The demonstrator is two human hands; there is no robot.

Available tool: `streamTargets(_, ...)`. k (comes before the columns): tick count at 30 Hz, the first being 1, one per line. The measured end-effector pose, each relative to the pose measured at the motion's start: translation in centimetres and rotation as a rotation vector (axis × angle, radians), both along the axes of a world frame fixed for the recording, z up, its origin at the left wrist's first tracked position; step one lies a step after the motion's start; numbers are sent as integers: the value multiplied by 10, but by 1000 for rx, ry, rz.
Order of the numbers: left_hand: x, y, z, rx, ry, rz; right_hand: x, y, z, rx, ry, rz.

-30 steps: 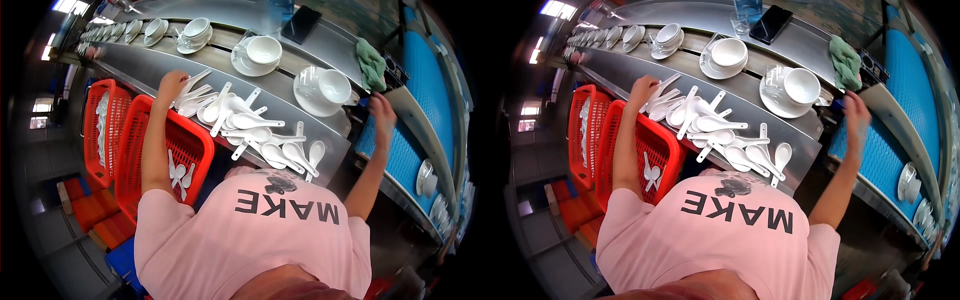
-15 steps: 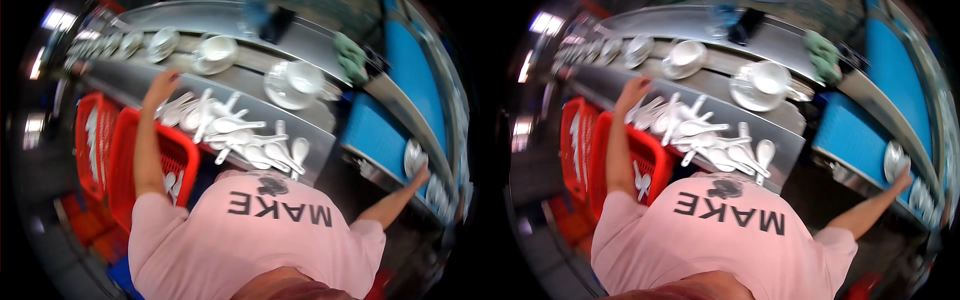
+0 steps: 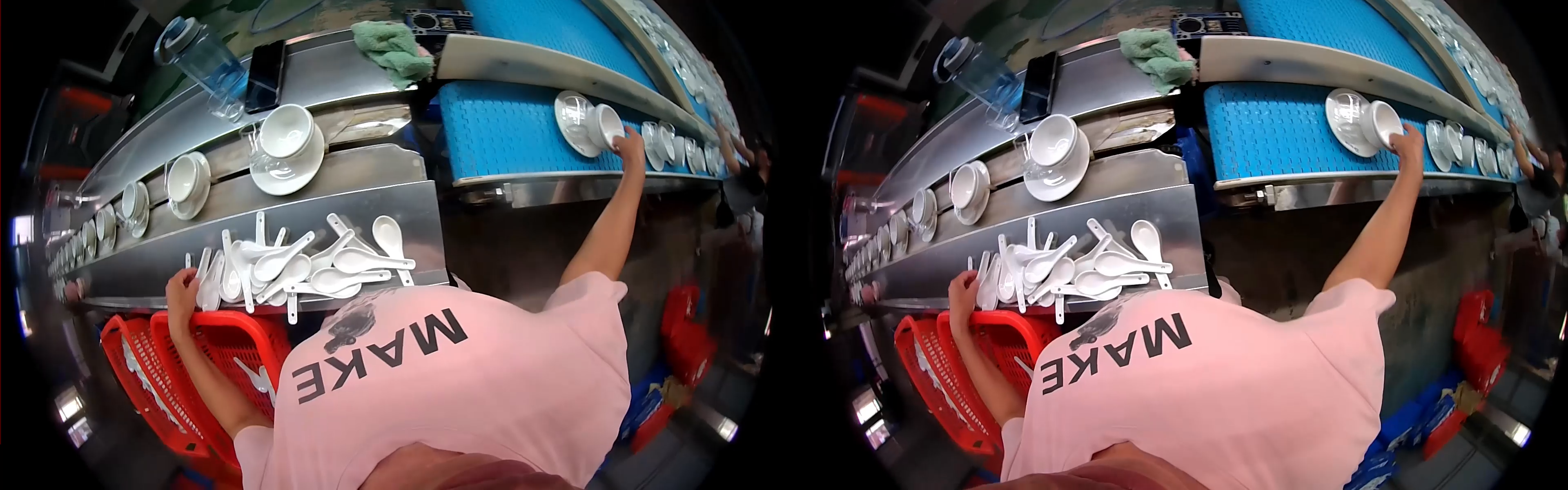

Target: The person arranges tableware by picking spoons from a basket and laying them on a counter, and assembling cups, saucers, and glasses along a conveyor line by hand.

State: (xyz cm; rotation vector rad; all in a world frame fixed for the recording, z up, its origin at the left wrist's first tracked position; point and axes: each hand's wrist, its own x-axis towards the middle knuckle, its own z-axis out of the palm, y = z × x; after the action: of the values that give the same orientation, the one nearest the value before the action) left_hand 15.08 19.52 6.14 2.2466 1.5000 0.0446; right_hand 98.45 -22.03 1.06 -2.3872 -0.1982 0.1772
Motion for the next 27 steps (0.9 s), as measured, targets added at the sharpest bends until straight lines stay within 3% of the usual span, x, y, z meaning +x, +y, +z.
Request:
streamTargets(2,-10,7,-9,85,28,-82,3,-10,-12,51,15,84)
streamTargets(4,-5,10,-10,160,89,-59,20,-28,-34,166,289,124)
streamTargets(5,-6,13,-11,226,106,-80,21,-32,-41,360,406,173)
streamTargets(8,-5,16,-5,262,130,-114,-16,-4,-25,369,390,232)
streamTargets(13,19,12,3,395,101,-84,-97,57,-23,625,277,258)
streamTargets(16,48,20,7,356,-10,-111,-137,96,-29,789,438,347)
streamTargets(20,97,36,-4,164,-78,-115,-216,177,-11,772,595,540)
streamTargets(23,112,46,-26,170,-267,-65,-272,241,0,711,658,694)
streamTargets(27,78,42,-14,271,-303,41,-318,309,-7,604,697,804)
